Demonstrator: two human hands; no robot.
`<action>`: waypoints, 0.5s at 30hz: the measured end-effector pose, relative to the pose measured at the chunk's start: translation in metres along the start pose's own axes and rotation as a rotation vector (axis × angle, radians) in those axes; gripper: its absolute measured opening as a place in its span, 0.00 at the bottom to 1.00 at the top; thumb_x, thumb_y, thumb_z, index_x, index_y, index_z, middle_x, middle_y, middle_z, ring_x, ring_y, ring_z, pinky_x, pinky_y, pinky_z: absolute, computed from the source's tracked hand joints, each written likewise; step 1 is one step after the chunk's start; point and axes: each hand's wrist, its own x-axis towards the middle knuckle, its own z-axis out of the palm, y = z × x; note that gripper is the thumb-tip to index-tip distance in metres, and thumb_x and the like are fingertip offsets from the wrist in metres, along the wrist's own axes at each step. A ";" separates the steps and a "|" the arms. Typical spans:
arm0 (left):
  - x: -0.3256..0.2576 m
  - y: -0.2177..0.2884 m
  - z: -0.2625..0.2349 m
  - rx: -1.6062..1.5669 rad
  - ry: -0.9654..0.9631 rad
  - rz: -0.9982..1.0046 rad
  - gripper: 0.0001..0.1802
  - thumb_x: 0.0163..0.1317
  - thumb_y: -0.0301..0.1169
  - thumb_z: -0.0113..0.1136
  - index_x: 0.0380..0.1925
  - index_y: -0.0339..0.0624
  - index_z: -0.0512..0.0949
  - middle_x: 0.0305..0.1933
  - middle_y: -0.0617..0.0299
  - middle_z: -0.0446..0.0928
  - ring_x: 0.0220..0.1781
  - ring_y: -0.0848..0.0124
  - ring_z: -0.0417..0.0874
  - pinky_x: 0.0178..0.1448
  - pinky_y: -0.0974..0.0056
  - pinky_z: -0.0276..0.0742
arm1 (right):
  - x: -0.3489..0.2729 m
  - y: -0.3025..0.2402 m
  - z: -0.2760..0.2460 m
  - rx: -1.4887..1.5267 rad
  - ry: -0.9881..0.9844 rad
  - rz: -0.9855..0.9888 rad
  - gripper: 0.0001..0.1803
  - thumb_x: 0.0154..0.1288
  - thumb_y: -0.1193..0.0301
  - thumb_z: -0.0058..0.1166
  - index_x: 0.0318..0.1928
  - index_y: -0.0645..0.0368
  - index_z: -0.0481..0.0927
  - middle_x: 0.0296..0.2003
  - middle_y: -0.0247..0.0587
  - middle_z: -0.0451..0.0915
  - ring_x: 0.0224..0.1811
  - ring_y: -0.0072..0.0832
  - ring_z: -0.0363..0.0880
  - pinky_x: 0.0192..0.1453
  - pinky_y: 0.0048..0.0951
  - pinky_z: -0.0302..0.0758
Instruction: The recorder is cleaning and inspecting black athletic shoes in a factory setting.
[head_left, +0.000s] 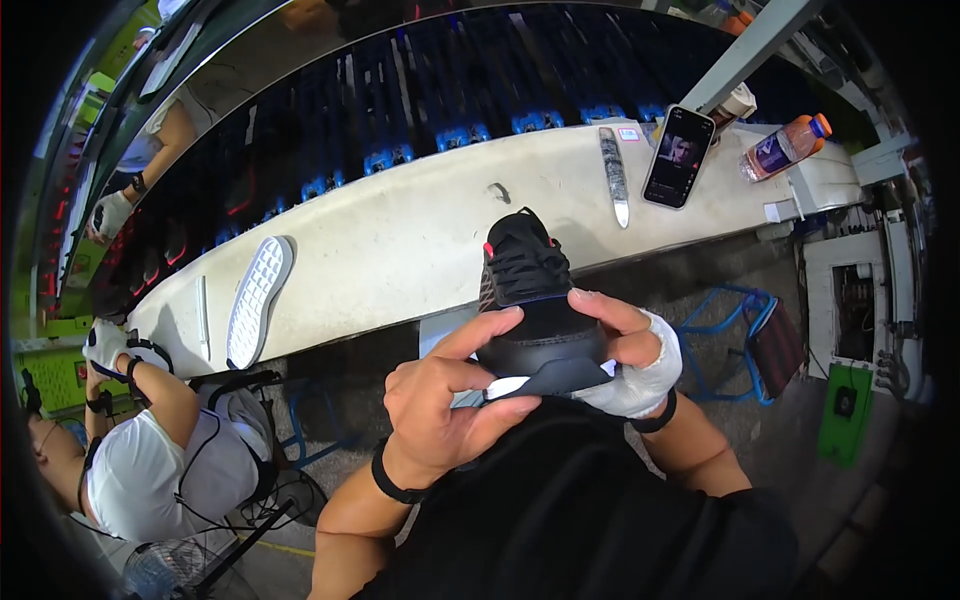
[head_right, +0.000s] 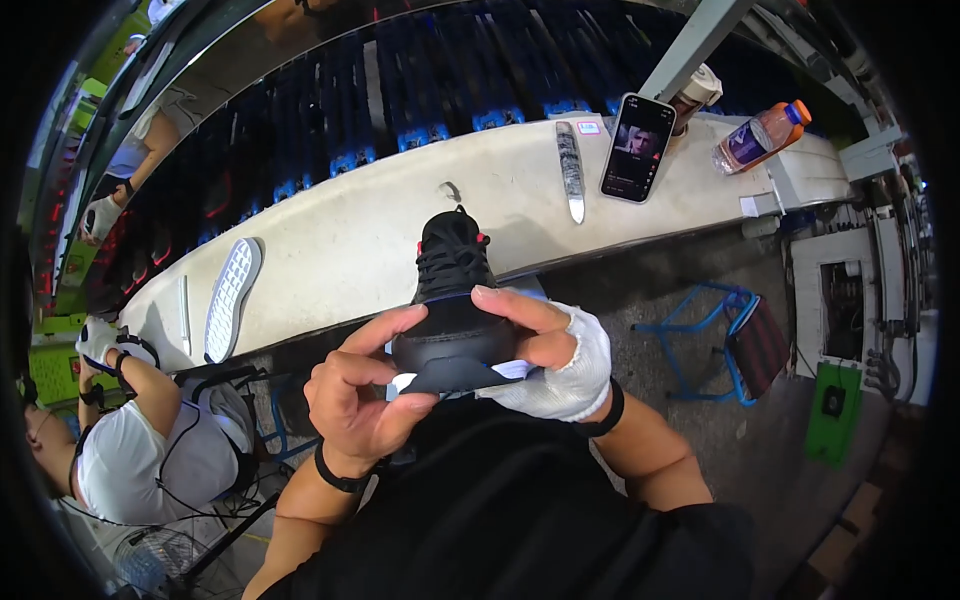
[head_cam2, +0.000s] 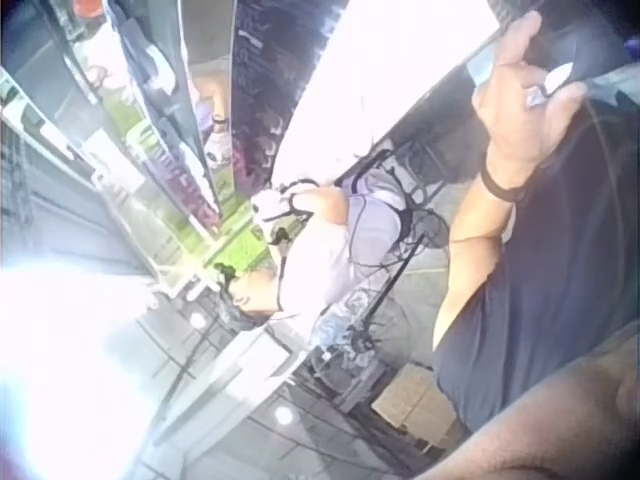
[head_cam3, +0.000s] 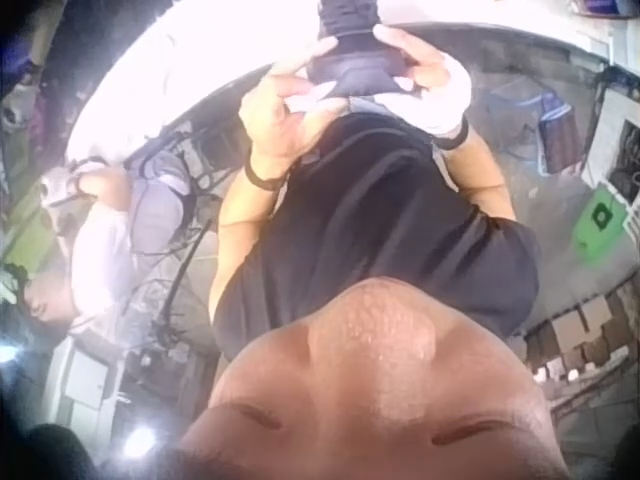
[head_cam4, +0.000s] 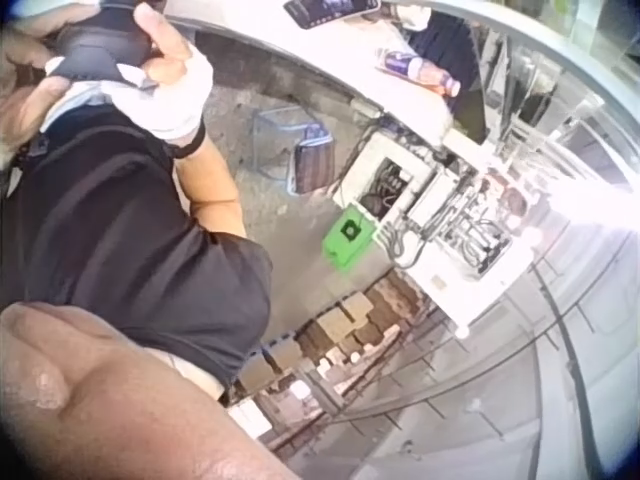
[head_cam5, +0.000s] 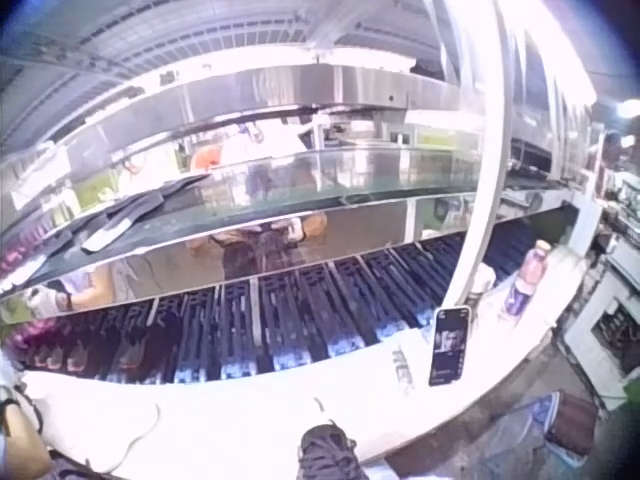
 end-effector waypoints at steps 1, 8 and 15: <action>-0.003 -0.001 0.000 -0.025 0.017 -0.013 0.26 0.61 0.40 0.86 0.35 0.39 0.73 0.58 0.37 0.89 0.51 0.50 0.97 0.43 0.63 0.91 | 0.002 0.001 0.000 -0.061 -0.035 -0.020 0.23 0.56 0.68 0.86 0.43 0.57 0.81 0.66 0.61 0.84 0.57 0.52 0.92 0.57 0.41 0.89; 0.013 0.016 -0.051 0.251 -0.199 -0.094 0.26 0.58 0.40 0.87 0.40 0.38 0.77 0.56 0.41 0.91 0.47 0.54 0.97 0.47 0.61 0.93 | 0.020 0.004 0.030 -0.174 0.019 -0.114 0.24 0.51 0.65 0.87 0.28 0.59 0.77 0.63 0.59 0.86 0.45 0.46 0.95 0.43 0.40 0.91; 0.066 0.036 -0.068 0.656 -0.484 -0.211 0.62 0.42 0.64 0.87 0.73 0.37 0.76 0.52 0.45 0.88 0.48 0.45 0.91 0.54 0.51 0.87 | 0.030 0.001 0.066 -0.295 -0.104 -0.032 0.19 0.56 0.61 0.79 0.33 0.54 0.79 0.68 0.48 0.85 0.35 0.43 0.91 0.36 0.39 0.86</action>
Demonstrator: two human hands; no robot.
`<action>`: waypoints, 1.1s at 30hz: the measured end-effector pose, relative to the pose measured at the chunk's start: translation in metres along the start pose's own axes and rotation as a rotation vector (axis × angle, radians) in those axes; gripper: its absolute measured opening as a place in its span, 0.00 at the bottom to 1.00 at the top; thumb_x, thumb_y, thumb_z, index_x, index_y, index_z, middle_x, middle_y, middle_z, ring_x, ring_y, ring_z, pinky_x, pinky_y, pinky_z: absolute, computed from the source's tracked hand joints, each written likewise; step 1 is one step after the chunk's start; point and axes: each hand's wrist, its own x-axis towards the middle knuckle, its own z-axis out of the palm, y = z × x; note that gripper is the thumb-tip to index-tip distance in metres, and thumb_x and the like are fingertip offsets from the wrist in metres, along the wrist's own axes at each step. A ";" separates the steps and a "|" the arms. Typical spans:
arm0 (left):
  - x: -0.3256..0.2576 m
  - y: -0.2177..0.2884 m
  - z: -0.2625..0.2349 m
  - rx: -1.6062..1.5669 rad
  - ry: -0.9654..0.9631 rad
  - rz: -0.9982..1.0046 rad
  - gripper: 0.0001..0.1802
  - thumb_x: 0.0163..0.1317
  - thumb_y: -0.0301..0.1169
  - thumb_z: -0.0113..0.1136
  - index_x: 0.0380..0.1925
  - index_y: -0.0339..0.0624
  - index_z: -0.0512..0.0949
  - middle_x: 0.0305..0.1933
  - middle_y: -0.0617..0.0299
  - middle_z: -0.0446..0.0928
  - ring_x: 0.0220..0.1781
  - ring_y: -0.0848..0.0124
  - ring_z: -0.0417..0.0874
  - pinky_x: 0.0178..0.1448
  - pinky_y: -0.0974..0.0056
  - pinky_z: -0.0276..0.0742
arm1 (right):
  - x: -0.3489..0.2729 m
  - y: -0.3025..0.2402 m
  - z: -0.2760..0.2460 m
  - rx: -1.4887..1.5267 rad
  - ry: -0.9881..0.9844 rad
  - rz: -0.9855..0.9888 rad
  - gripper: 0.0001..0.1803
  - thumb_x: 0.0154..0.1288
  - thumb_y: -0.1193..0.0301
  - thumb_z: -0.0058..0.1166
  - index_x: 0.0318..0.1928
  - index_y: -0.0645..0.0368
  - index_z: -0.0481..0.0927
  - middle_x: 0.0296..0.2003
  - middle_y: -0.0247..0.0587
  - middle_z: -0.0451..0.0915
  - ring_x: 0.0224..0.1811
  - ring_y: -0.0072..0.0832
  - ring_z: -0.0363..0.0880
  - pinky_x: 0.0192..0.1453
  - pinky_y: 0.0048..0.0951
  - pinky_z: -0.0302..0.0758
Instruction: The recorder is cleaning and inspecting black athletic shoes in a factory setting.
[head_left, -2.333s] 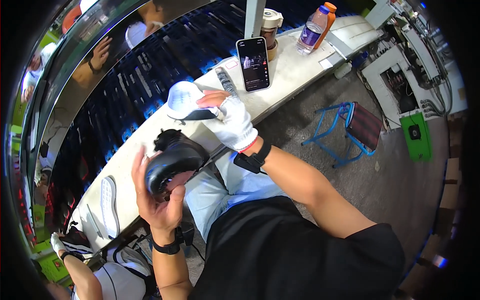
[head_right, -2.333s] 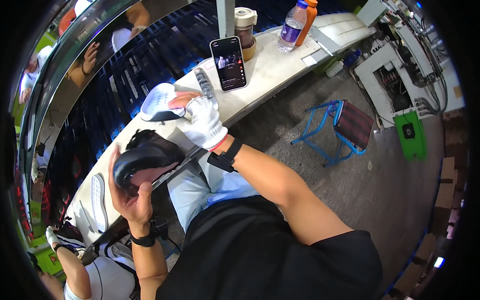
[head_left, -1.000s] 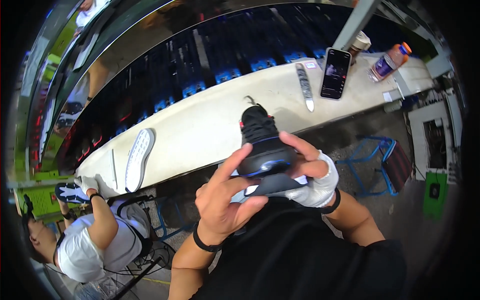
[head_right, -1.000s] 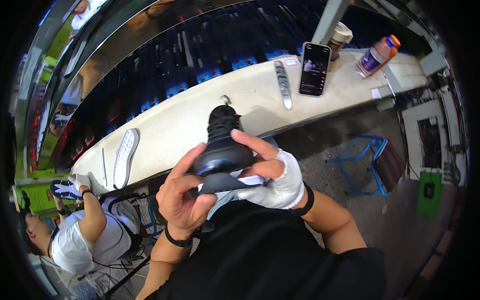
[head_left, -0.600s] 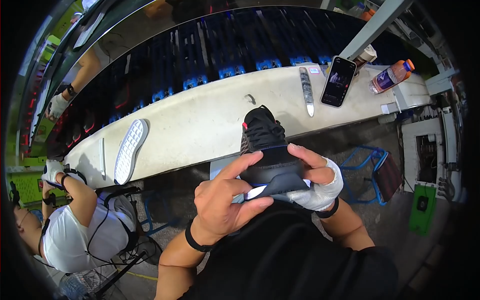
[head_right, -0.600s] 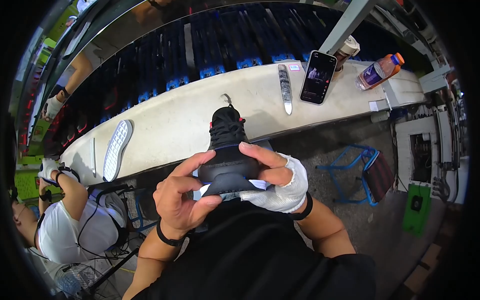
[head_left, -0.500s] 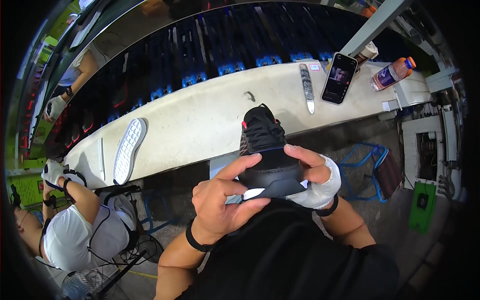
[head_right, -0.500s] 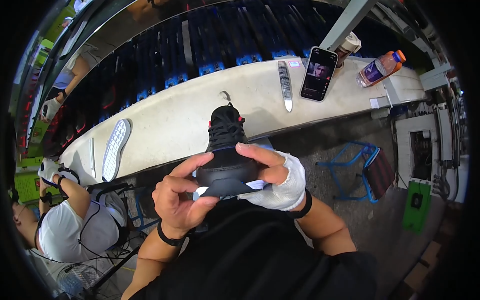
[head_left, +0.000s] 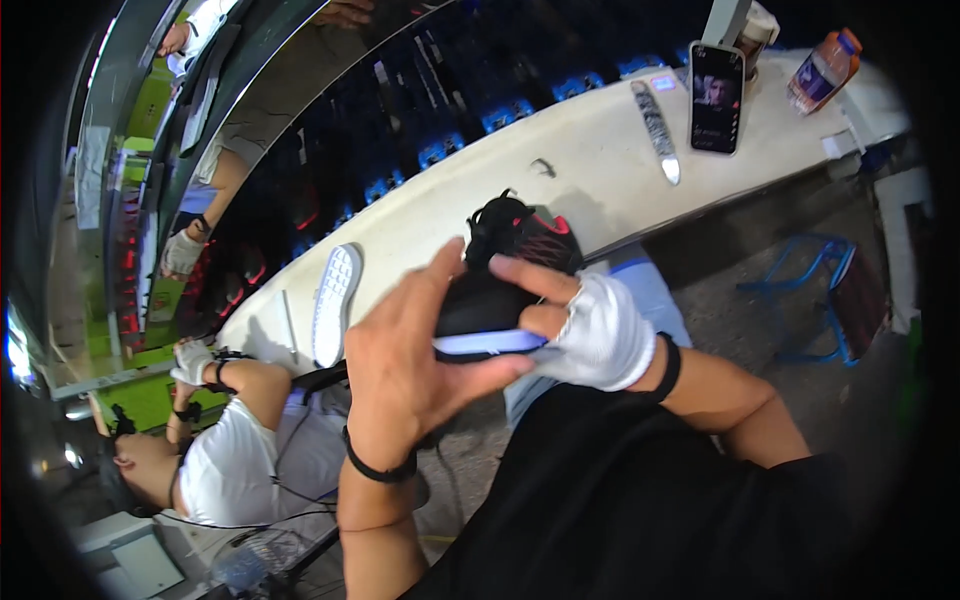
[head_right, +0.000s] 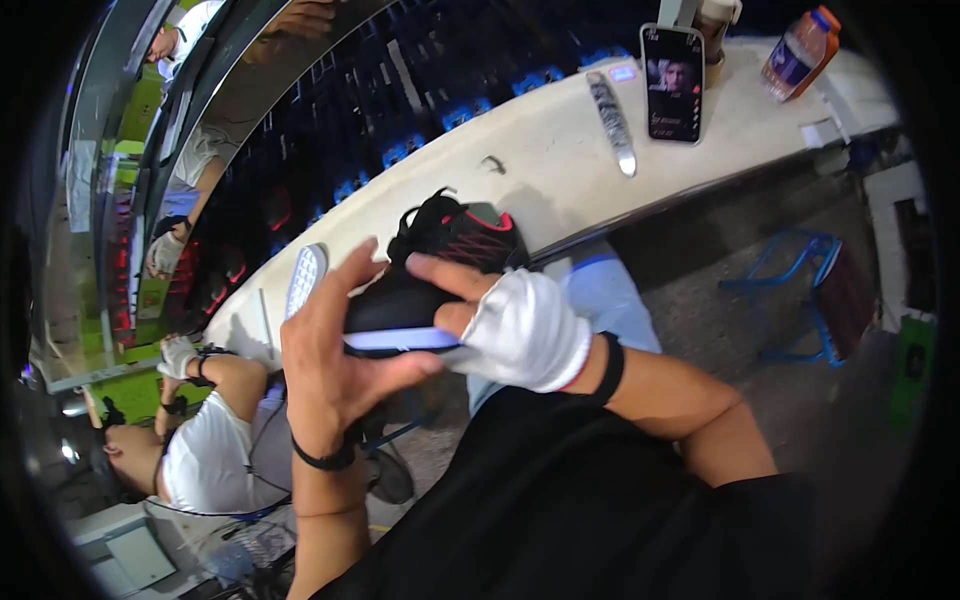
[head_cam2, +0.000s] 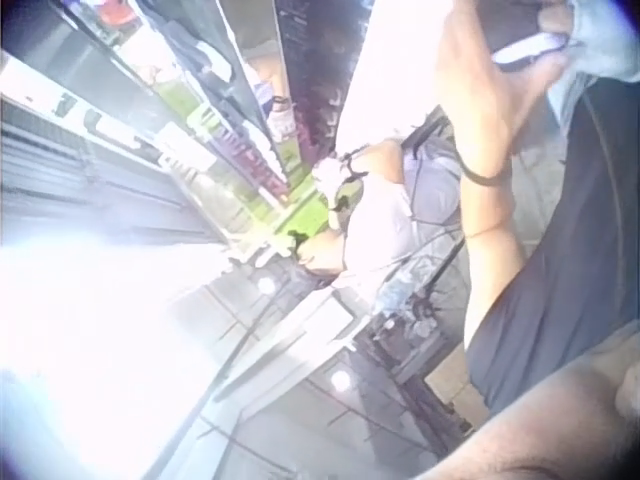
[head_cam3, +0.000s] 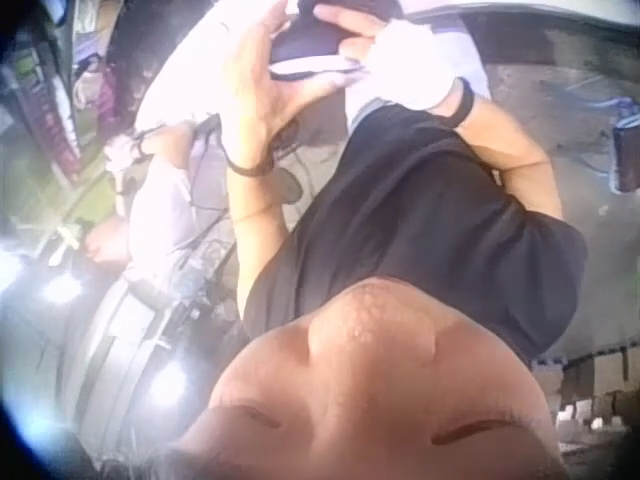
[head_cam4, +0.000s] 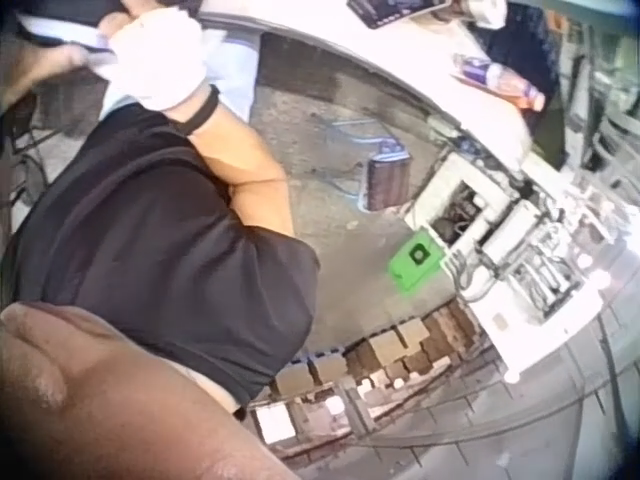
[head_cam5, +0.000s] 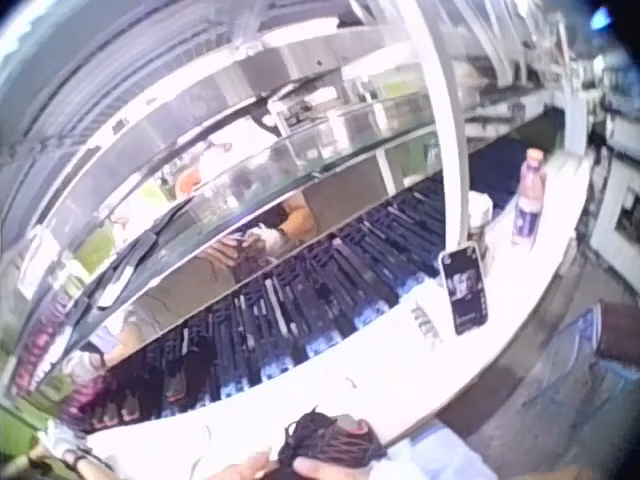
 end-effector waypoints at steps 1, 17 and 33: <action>0.000 -0.011 0.002 -0.058 0.072 0.001 0.61 0.42 0.66 0.86 0.69 0.35 0.79 0.52 0.45 0.88 0.51 0.47 0.92 0.56 0.52 0.87 | -0.006 -0.001 -0.003 -0.016 -0.078 0.110 0.17 0.57 0.60 0.78 0.34 0.53 0.81 0.69 0.44 0.84 0.33 0.41 0.90 0.35 0.40 0.85; -0.040 -0.043 0.008 -0.180 0.046 -0.279 0.45 0.49 0.58 0.86 0.56 0.31 0.88 0.53 0.42 0.90 0.55 0.51 0.94 0.62 0.55 0.87 | -0.035 0.041 0.002 -0.174 -0.106 0.307 0.21 0.57 0.52 0.78 0.41 0.51 0.85 0.54 0.32 0.89 0.39 0.38 0.88 0.45 0.40 0.84; -0.025 0.005 0.144 -0.602 0.513 0.171 0.32 0.52 0.32 0.90 0.47 0.46 0.73 0.44 0.57 0.74 0.45 0.58 0.79 0.50 0.57 0.78 | 0.015 -0.022 -0.094 -0.033 0.040 0.079 0.44 0.51 0.44 0.84 0.61 0.59 0.83 0.64 0.52 0.86 0.55 0.48 0.91 0.54 0.42 0.87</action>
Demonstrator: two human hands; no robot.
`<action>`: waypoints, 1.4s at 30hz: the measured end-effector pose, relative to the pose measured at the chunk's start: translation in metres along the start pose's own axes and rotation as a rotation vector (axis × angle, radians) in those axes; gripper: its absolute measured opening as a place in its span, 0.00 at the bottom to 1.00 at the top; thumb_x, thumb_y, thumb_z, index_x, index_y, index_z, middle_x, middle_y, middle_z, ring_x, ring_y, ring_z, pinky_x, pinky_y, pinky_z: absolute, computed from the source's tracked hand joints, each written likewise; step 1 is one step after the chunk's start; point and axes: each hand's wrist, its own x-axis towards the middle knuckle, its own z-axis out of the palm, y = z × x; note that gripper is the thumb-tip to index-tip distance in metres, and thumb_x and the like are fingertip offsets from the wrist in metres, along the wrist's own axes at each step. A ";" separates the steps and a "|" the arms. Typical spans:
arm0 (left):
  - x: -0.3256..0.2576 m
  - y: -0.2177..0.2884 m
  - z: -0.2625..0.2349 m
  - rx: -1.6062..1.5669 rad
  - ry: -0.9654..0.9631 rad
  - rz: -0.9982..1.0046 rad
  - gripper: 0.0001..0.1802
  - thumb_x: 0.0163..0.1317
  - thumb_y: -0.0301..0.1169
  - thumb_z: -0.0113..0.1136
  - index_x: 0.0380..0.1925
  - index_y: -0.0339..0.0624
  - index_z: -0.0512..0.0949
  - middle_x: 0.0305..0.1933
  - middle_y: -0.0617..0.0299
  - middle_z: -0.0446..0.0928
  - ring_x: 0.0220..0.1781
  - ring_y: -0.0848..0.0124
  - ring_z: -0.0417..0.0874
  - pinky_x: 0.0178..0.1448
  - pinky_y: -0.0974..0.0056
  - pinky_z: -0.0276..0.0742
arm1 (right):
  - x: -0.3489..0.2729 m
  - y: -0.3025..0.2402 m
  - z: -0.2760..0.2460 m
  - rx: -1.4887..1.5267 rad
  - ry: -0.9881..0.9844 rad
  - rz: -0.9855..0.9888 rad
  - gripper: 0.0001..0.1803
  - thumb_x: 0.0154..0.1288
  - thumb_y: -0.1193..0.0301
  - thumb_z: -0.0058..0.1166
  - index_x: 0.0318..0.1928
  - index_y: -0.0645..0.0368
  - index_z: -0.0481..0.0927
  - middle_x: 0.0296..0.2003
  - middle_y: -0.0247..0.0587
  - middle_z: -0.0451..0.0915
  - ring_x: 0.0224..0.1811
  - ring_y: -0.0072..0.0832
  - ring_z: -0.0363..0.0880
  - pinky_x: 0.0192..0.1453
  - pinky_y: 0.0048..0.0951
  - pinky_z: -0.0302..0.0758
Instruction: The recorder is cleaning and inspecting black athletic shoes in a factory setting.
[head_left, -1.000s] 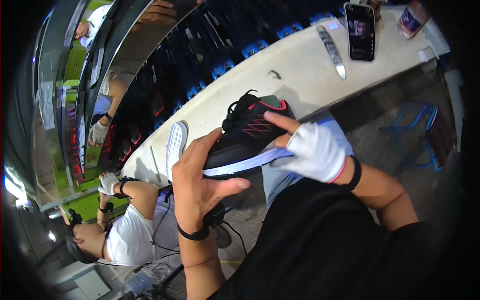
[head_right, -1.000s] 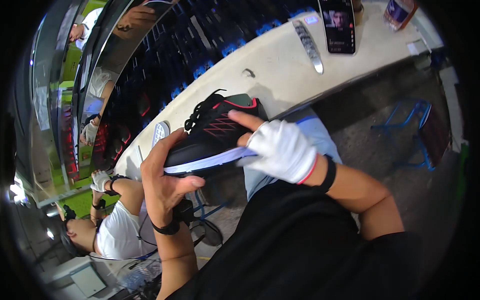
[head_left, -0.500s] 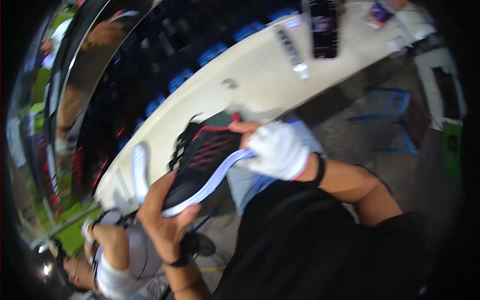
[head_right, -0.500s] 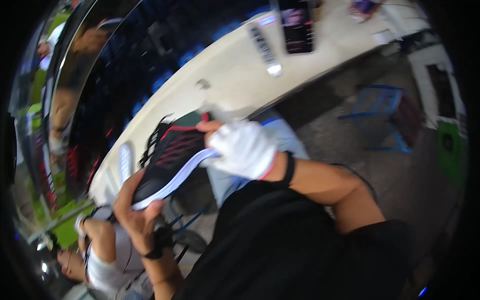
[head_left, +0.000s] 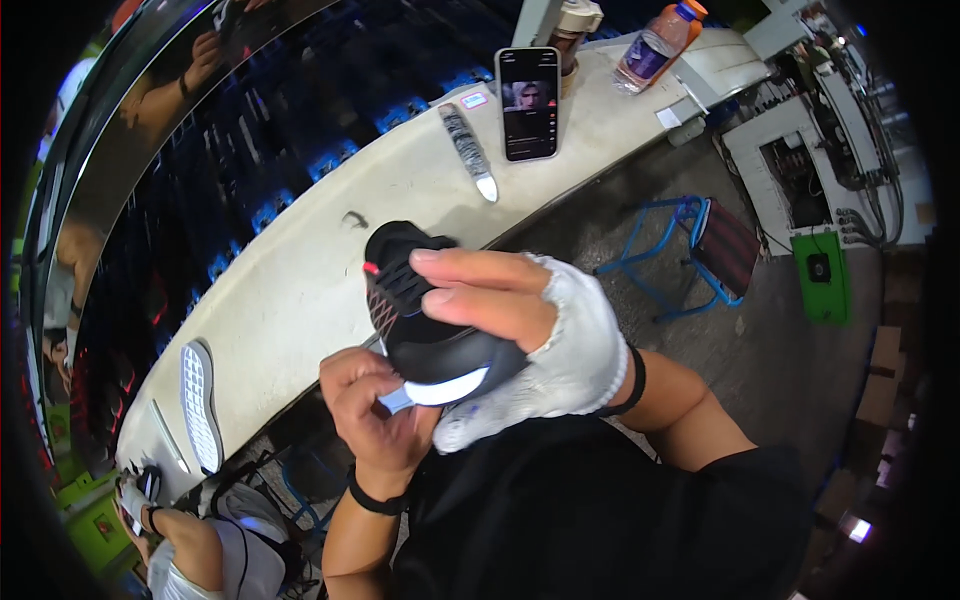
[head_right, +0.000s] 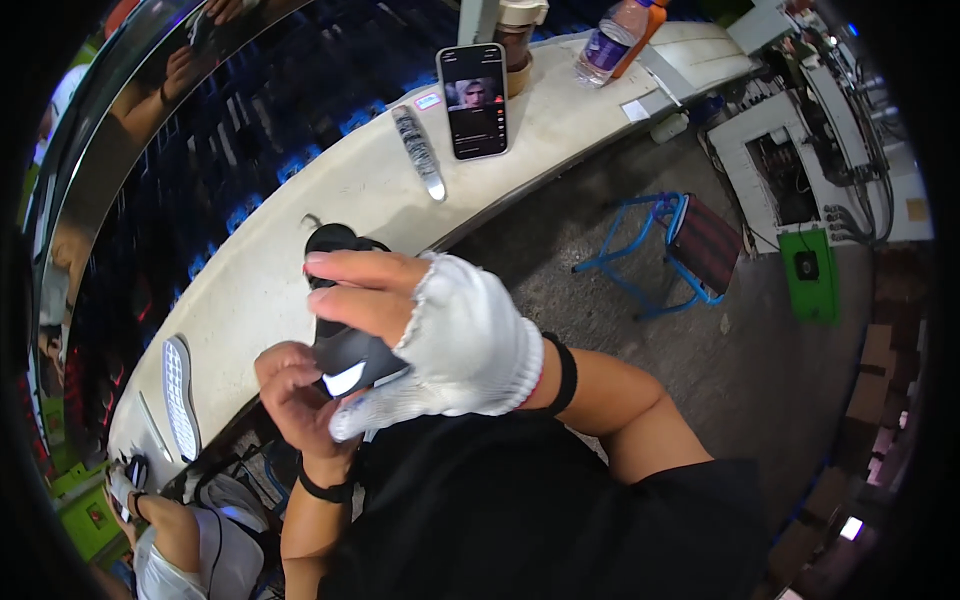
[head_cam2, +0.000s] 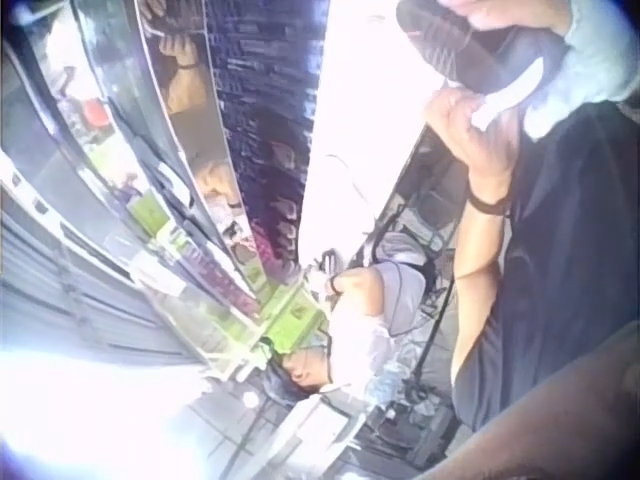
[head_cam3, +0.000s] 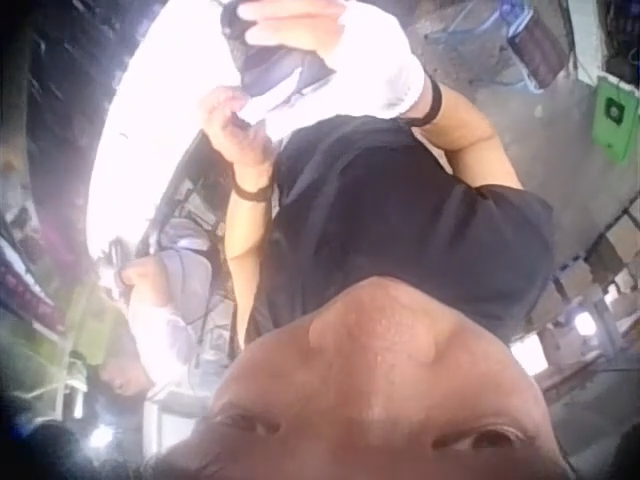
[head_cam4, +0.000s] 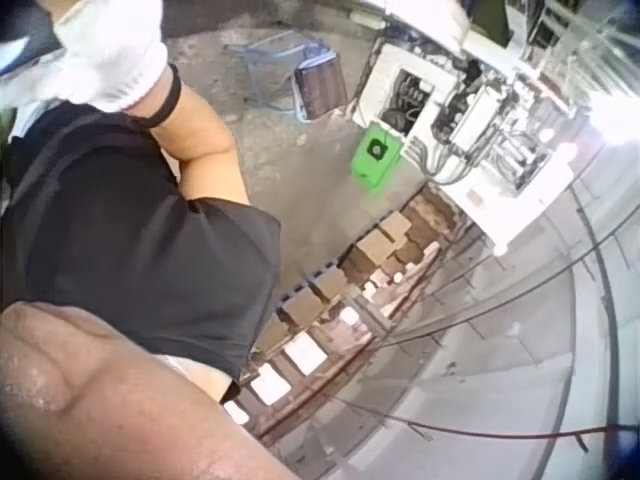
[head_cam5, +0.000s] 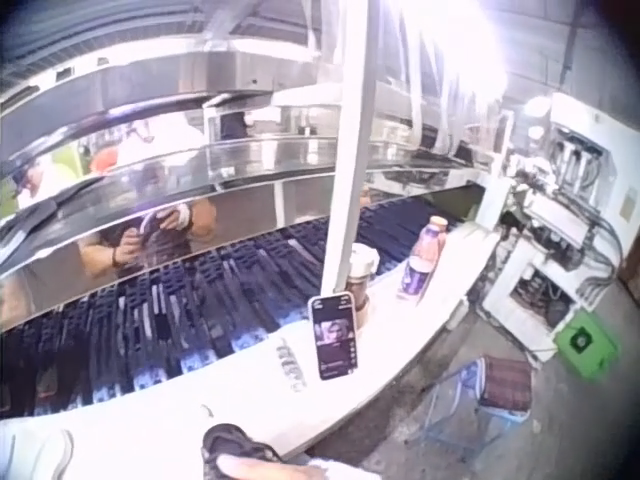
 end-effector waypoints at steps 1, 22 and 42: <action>0.001 0.000 0.001 -0.011 0.001 0.009 0.31 0.52 0.32 0.90 0.46 0.45 0.74 0.44 0.56 0.75 0.44 0.58 0.79 0.49 0.57 0.78 | -0.001 -0.002 -0.003 -0.018 -0.033 0.016 0.45 0.49 0.43 0.85 0.61 0.59 0.83 0.62 0.51 0.87 0.55 0.48 0.91 0.55 0.41 0.87; 0.006 -0.033 -0.028 -0.167 -0.179 0.035 0.33 0.42 0.46 0.91 0.42 0.41 0.82 0.44 0.53 0.84 0.44 0.54 0.86 0.48 0.56 0.84 | -0.008 0.006 0.002 0.223 -0.151 -0.117 0.37 0.44 0.54 0.92 0.49 0.57 0.83 0.47 0.48 0.90 0.51 0.49 0.92 0.60 0.52 0.86; 0.138 -0.006 -0.137 0.321 -0.412 -0.050 0.57 0.40 0.59 0.89 0.66 0.34 0.78 0.57 0.47 0.85 0.59 0.48 0.89 0.66 0.53 0.81 | 0.077 0.028 0.082 0.478 -0.111 -0.039 0.74 0.40 0.43 0.90 0.83 0.61 0.64 0.78 0.54 0.70 0.74 0.49 0.78 0.77 0.45 0.76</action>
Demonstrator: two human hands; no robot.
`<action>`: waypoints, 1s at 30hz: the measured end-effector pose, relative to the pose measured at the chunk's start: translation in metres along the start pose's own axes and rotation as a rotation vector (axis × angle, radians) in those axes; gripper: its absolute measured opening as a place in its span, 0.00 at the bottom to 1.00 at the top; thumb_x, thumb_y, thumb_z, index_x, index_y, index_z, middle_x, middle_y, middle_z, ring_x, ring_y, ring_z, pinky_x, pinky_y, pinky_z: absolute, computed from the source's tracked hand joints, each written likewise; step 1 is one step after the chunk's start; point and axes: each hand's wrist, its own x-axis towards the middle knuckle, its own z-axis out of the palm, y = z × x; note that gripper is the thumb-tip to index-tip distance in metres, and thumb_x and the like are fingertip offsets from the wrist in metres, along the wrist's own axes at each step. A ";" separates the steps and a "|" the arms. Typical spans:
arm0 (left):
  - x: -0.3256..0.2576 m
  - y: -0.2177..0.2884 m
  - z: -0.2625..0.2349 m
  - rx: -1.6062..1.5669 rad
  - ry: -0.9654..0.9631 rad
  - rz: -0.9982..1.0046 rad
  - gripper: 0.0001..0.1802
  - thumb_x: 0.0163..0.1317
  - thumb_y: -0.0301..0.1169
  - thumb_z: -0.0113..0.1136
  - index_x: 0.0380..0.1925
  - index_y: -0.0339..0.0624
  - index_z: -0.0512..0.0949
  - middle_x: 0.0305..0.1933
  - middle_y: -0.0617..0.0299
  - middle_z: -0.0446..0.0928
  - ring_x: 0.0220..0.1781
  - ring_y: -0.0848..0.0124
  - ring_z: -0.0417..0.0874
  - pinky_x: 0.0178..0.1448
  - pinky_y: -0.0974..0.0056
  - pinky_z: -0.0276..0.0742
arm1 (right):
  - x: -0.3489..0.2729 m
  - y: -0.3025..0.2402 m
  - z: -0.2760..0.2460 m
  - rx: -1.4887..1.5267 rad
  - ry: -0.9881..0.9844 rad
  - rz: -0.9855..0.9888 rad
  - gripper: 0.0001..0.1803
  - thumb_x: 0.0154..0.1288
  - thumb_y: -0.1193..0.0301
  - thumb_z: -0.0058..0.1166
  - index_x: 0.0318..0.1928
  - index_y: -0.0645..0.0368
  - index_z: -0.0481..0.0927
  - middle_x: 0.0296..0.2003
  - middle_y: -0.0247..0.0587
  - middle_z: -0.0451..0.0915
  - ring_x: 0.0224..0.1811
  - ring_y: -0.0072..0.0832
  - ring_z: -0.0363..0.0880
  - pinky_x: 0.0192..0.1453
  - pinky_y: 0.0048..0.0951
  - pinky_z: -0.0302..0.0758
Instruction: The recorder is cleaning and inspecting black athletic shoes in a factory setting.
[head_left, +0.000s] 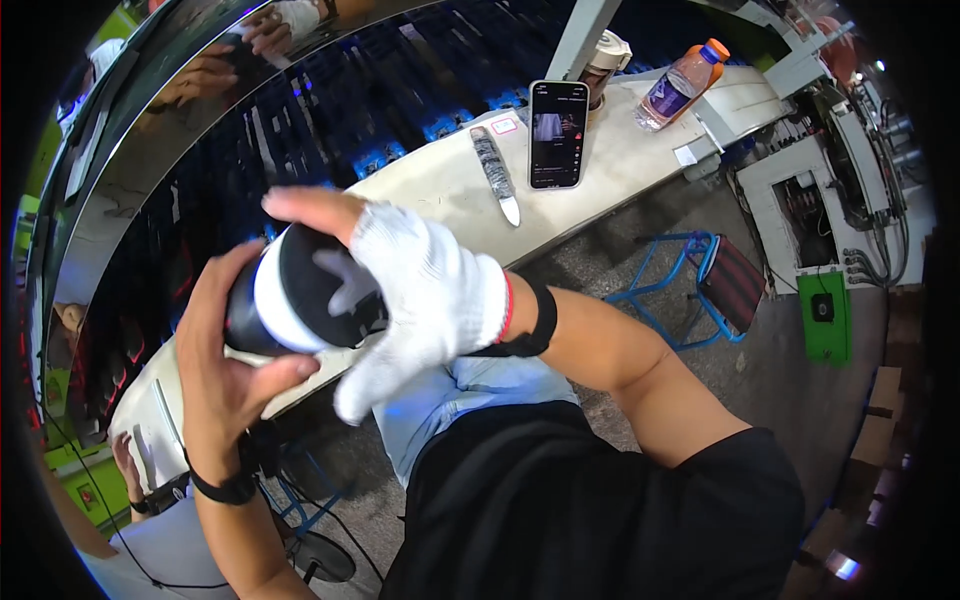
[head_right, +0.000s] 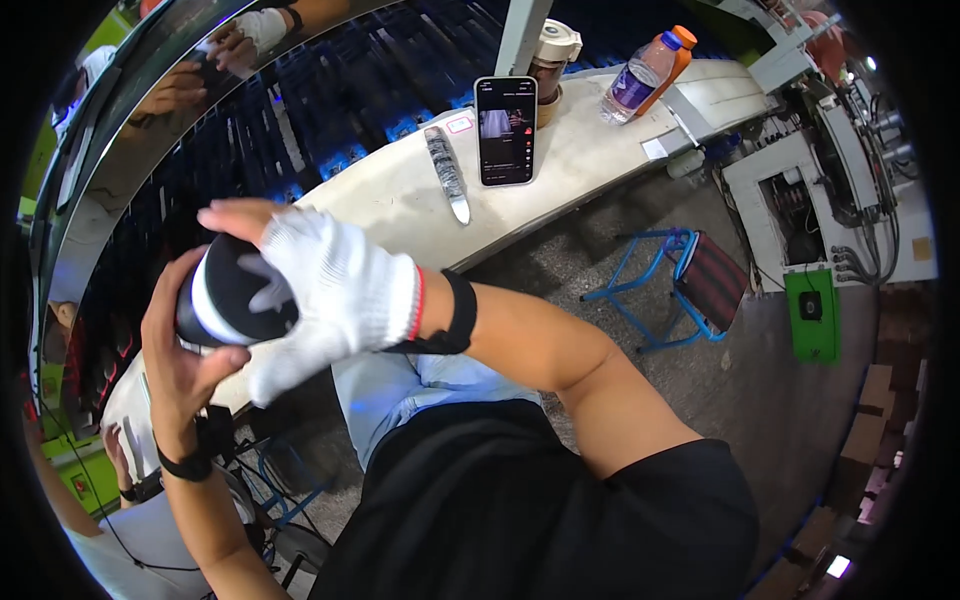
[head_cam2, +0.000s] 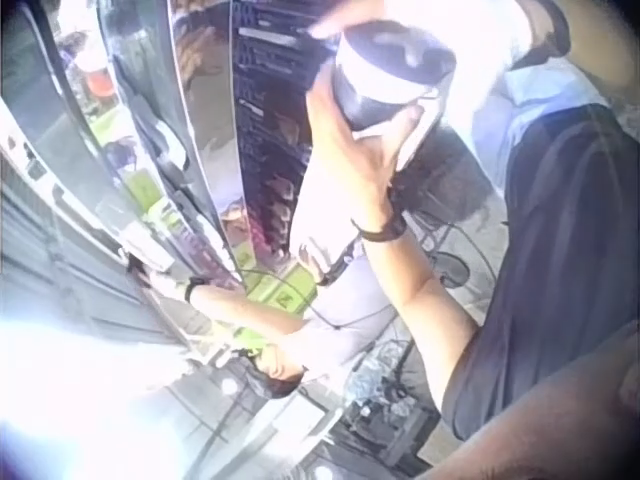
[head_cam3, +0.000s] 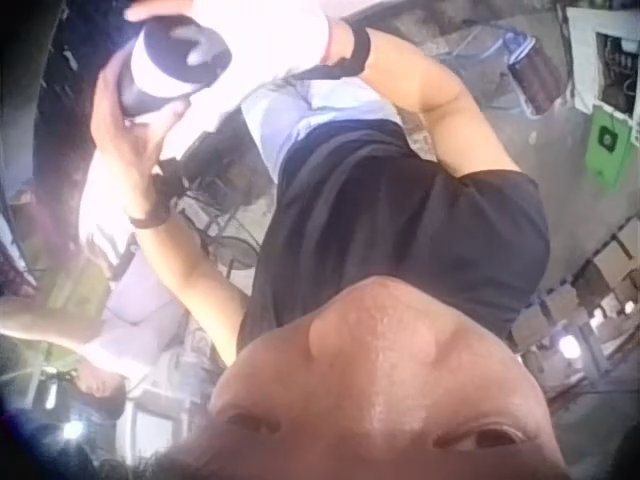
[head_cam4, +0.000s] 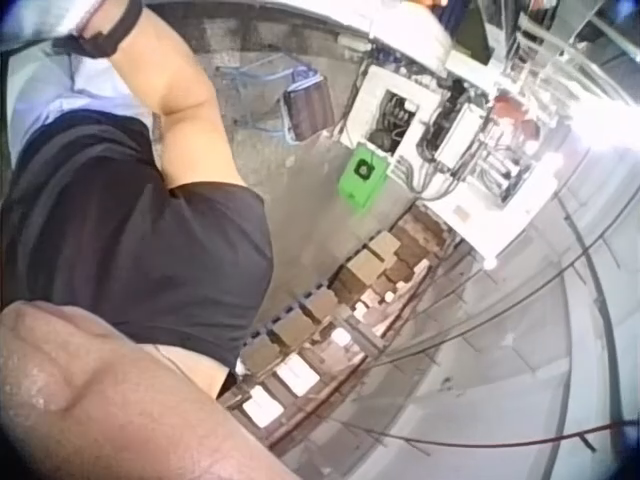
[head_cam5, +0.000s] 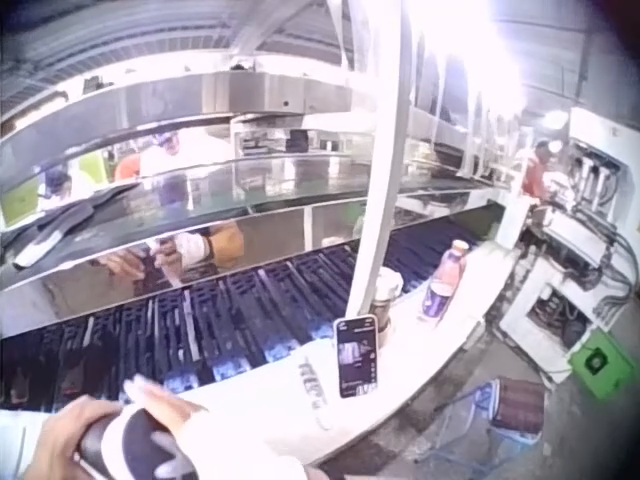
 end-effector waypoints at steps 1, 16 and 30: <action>0.010 0.006 -0.001 0.001 -0.031 0.006 0.55 0.42 0.57 0.88 0.65 0.35 0.79 0.57 0.48 0.85 0.59 0.49 0.89 0.66 0.53 0.81 | 0.015 -0.001 -0.003 -0.133 -0.045 -0.015 0.74 0.39 0.44 0.91 0.84 0.59 0.62 0.79 0.54 0.67 0.74 0.49 0.77 0.76 0.45 0.76; 0.045 -0.017 -0.008 0.013 -0.119 -0.192 0.52 0.38 0.36 0.93 0.66 0.38 0.75 0.51 0.45 0.89 0.54 0.52 0.92 0.63 0.55 0.85 | 0.040 0.070 0.030 1.029 0.517 0.025 0.24 0.78 0.65 0.64 0.68 0.52 0.71 0.57 0.36 0.77 0.57 0.27 0.78 0.71 0.35 0.79; 0.088 0.042 0.028 0.225 -0.221 0.196 0.34 0.47 0.37 0.86 0.48 0.35 0.74 0.43 0.45 0.84 0.45 0.42 0.89 0.49 0.44 0.85 | 0.001 0.031 -0.036 0.645 0.303 0.209 0.40 0.78 0.49 0.59 0.76 0.64 0.64 0.72 0.51 0.71 0.75 0.39 0.73 0.83 0.42 0.67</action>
